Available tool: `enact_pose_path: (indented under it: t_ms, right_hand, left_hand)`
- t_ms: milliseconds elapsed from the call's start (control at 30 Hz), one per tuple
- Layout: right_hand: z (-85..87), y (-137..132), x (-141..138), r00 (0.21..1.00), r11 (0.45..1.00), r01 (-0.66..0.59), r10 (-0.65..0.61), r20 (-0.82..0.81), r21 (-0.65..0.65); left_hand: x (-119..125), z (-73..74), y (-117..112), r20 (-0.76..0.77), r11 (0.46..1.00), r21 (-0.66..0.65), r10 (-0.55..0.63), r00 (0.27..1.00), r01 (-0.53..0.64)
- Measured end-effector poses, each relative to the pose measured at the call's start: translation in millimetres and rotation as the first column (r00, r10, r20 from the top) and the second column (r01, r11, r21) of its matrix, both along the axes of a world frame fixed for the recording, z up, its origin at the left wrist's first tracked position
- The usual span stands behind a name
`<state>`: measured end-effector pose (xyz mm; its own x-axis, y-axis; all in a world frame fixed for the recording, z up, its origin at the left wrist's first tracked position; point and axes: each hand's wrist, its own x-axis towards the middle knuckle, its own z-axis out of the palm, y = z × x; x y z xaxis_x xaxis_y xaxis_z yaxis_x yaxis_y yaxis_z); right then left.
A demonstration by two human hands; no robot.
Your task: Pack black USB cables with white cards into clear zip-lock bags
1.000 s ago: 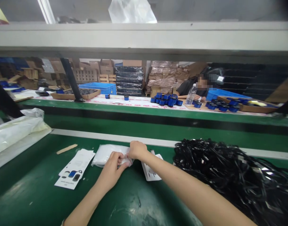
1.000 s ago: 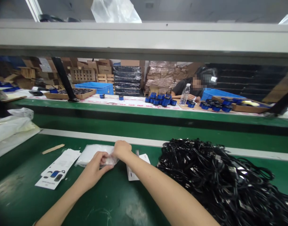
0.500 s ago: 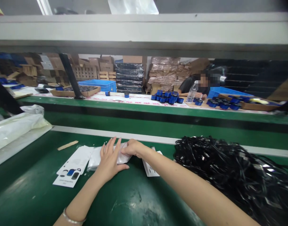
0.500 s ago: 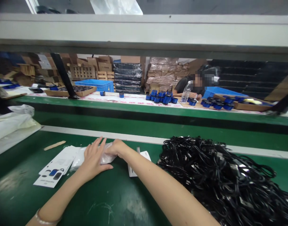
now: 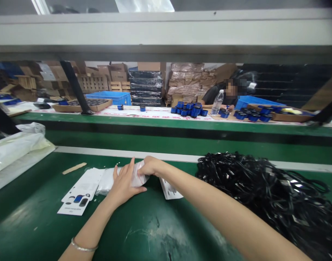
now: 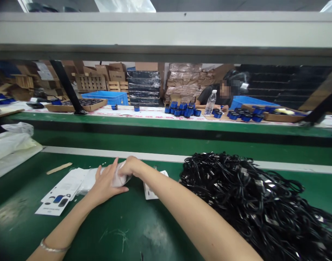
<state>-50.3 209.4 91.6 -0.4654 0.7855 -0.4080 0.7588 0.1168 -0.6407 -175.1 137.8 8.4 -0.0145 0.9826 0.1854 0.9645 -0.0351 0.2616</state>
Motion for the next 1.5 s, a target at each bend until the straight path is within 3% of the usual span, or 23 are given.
enact_pose_path:
  t_ms: [200, 333, 400, 500, 567, 667, 733, 800, 833, 933, 1000, 1133, 1200, 1367, 1500]
  right_hand:
    - [23.9, 6, 47, 0.986, 1.0, -0.026, 0.026, -0.165, 0.003]
    - [44.7, -20, 94, 0.933, 1.0, -0.002, 0.011, -0.36, 0.025]
    - [45.3, -40, 118, 0.891, 0.999, -0.002, -0.013, -0.453, -0.033]
    - [21.4, -70, 150, 0.768, 0.958, -0.035, -0.158, -0.621, -0.286]
    - [-8.4, -85, 165, 0.764, 0.914, 0.009, -0.268, -0.586, -0.405]
    - [-53.0, -99, 180, 0.863, 0.943, 0.168, -0.282, -0.42, -0.289]
    - [-70.0, -106, 187, 0.878, 0.949, 0.23, -0.297, -0.375, -0.214]
    - [-74.4, -112, 191, 0.884, 0.955, 0.251, -0.293, -0.364, -0.158]
    - [-73.5, -115, 192, 0.894, 0.962, 0.248, -0.272, -0.355, -0.114]
    - [-67.8, -123, 192, 0.918, 0.978, 0.209, -0.201, -0.341, -0.013]
    - [-66.8, -127, 193, 0.923, 0.981, 0.191, -0.187, -0.335, -0.022]
    - [-70.2, -130, 194, 0.948, 0.98, 0.192, -0.2, -0.248, -0.058]
    - [-72.1, -132, 193, 0.963, 0.982, 0.184, -0.191, -0.192, -0.054]
    - [-81.2, -141, 189, 0.96, 0.968, 0.253, -0.249, -0.13, 0.009]
    - [-96.0, -150, 184, 0.943, 0.947, 0.313, -0.3, -0.141, 0.076]
  left_hand:
    - [-1, 5.7, -1, -0.013, 0.998, -0.057, -0.017, 1.0, 0.017]
    - [-1, 6.6, -5, -0.005, 0.993, -0.108, -0.049, 0.999, 0.049]
    - [-2, 6.5, -6, 0.008, 0.987, -0.14, -0.074, 0.997, 0.074]
    - [-8, 10.1, -6, 0.045, 0.975, -0.189, -0.109, 0.993, 0.115]
    - [-12, 17.3, -5, 0.077, 0.972, -0.207, -0.101, 0.992, 0.115]
    - [-7, 33.0, -13, 0.105, 0.985, -0.171, -0.003, 0.994, 0.021]
    - [11, 41.5, -26, 0.152, 0.988, -0.139, 0.089, 0.984, -0.068]
    - [42, 43.0, -45, 0.285, 0.984, -0.165, 0.113, 0.952, -0.067]
    - [60, 40.5, -54, 0.333, 0.982, -0.189, 0.053, 0.941, 0.012]
    - [110, 23.4, -71, 0.333, 0.979, -0.116, -0.118, 0.936, 0.165]
    - [129, 11.5, -73, 0.304, 0.964, -0.163, -0.153, 0.94, 0.21]
    - [134, 3.2, -69, 0.273, 0.958, -0.243, -0.086, 0.958, 0.155]
    - [130, 4.9, -68, 0.284, 0.949, -0.247, -0.121, 0.951, 0.195]
    - [124, 8.6, -65, 0.29, 0.944, -0.17, -0.226, 0.93, 0.282]
    - [121, 9.2, -65, 0.292, 0.968, -0.046, -0.224, 0.93, 0.247]
